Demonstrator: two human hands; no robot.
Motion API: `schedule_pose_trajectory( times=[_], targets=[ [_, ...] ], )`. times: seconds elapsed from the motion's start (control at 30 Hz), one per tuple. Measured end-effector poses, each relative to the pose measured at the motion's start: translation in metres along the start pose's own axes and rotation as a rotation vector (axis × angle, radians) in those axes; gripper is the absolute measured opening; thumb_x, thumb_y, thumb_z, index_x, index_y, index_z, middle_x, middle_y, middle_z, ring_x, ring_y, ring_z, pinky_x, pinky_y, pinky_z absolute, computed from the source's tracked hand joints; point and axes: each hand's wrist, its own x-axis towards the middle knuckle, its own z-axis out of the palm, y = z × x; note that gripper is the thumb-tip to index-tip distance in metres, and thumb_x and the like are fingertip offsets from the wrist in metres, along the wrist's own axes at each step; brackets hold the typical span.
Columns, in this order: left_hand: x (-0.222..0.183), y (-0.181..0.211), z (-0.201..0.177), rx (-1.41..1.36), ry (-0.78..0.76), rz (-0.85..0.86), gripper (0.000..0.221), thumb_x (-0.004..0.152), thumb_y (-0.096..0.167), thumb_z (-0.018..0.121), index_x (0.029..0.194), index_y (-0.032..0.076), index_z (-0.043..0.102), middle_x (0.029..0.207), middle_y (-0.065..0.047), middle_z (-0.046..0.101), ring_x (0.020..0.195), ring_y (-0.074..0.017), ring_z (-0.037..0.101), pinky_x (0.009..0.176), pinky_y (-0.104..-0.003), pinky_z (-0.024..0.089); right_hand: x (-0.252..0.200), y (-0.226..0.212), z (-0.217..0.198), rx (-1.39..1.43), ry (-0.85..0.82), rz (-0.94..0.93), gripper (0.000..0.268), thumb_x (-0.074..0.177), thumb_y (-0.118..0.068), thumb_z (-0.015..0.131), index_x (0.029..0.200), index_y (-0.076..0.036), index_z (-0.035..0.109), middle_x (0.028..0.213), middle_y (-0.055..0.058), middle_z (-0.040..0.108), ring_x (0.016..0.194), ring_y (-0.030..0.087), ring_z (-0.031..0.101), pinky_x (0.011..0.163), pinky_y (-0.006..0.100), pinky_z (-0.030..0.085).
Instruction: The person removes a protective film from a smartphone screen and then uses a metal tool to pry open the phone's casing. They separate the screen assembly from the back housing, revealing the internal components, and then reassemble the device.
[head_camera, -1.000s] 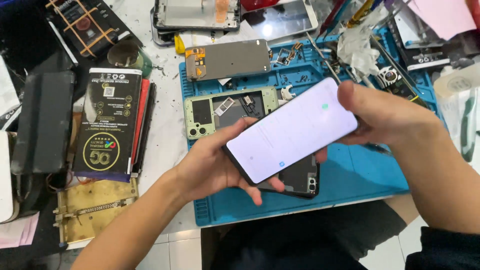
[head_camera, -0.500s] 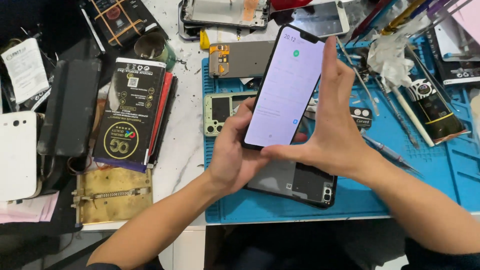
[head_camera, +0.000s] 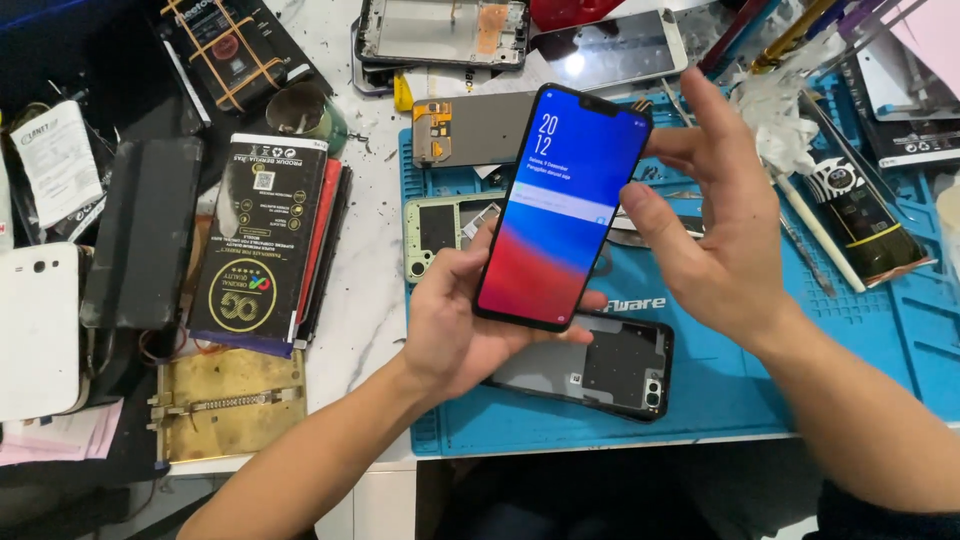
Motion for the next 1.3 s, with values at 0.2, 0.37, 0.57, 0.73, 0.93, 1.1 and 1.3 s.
schedule_pose_trajectory(
  times=[0.2, 0.37, 0.57, 0.73, 0.93, 1.1, 1.3],
  targets=[
    [-0.002, -0.001, 0.000, -0.003, 0.002, 0.002, 0.059, 0.104, 0.039, 0.037, 0.145, -0.002, 0.044, 0.133, -0.038, 0.055, 0.109, -0.0610, 0.059, 0.084, -0.063, 0.055, 0.003, 0.000, -0.007, 0.058, -0.009, -0.029, 0.052, 0.107, -0.011, 0.056, 0.152, 0.003, 0.036, 0.123, 0.022, 0.060, 0.124, 0.031, 0.059, 0.106, 0.045, 0.058],
    [-0.001, 0.000, -0.001, 0.039, 0.048, -0.023, 0.070, 0.102, 0.052, 0.040, 0.143, -0.005, 0.046, 0.126, -0.033, 0.059, 0.101, -0.0501, 0.065, 0.079, -0.056, 0.058, 0.010, 0.000, -0.008, 0.599, -0.046, 0.434, 0.037, 0.093, -0.008, 0.061, 0.130, 0.000, 0.059, 0.121, 0.017, 0.070, 0.104, 0.026, 0.071, 0.081, 0.035, 0.064],
    [-0.001, 0.001, -0.003, -0.069, 0.052, -0.097, 0.074, 0.103, 0.056, 0.037, 0.146, -0.004, 0.045, 0.126, -0.033, 0.059, 0.091, -0.0497, 0.067, 0.069, -0.058, 0.058, 0.008, 0.005, -0.003, 0.754, -0.189, 0.596, 0.020, 0.088, -0.007, 0.068, 0.105, 0.002, 0.071, 0.103, 0.018, 0.075, 0.085, 0.028, 0.072, 0.071, 0.038, 0.063],
    [-0.002, 0.002, -0.004, -0.145, 0.067, -0.197, 0.078, 0.104, 0.059, 0.033, 0.146, -0.006, 0.046, 0.131, -0.030, 0.058, 0.078, -0.0436, 0.068, 0.056, -0.052, 0.059, 0.004, 0.002, 0.003, 0.841, -0.132, 0.601, 0.013, 0.084, -0.002, 0.071, 0.095, 0.004, 0.071, 0.093, 0.021, 0.075, 0.076, 0.031, 0.074, 0.068, 0.039, 0.066],
    [-0.001, 0.002, -0.005, -0.159, 0.090, -0.253, 0.075, 0.105, 0.061, 0.031, 0.146, -0.001, 0.048, 0.127, -0.024, 0.059, 0.072, -0.0406, 0.064, 0.052, -0.049, 0.057, 0.000, 0.000, 0.006, 0.880, -0.087, 0.607, 0.012, 0.082, -0.001, 0.073, 0.093, 0.005, 0.072, 0.090, 0.021, 0.075, 0.072, 0.032, 0.074, 0.067, 0.040, 0.066],
    [-0.002, 0.001, -0.006, -0.155, 0.104, -0.266, 0.075, 0.105, 0.061, 0.032, 0.144, 0.000, 0.049, 0.122, -0.024, 0.059, 0.071, -0.0398, 0.064, 0.050, -0.048, 0.056, -0.002, -0.001, 0.007, 0.910, -0.064, 0.611, 0.009, 0.085, -0.001, 0.072, 0.093, 0.004, 0.071, 0.089, 0.020, 0.074, 0.071, 0.033, 0.075, 0.066, 0.040, 0.067],
    [-0.002, -0.001, -0.010, -0.169, 0.062, -0.279, 0.076, 0.105, 0.062, 0.031, 0.146, 0.001, 0.047, 0.123, -0.023, 0.058, 0.073, -0.0393, 0.063, 0.052, -0.048, 0.056, -0.001, -0.006, 0.006, 0.872, -0.058, 0.620, 0.008, 0.088, -0.004, 0.069, 0.092, 0.003, 0.070, 0.087, 0.019, 0.074, 0.069, 0.031, 0.074, 0.065, 0.040, 0.068]
  ],
)
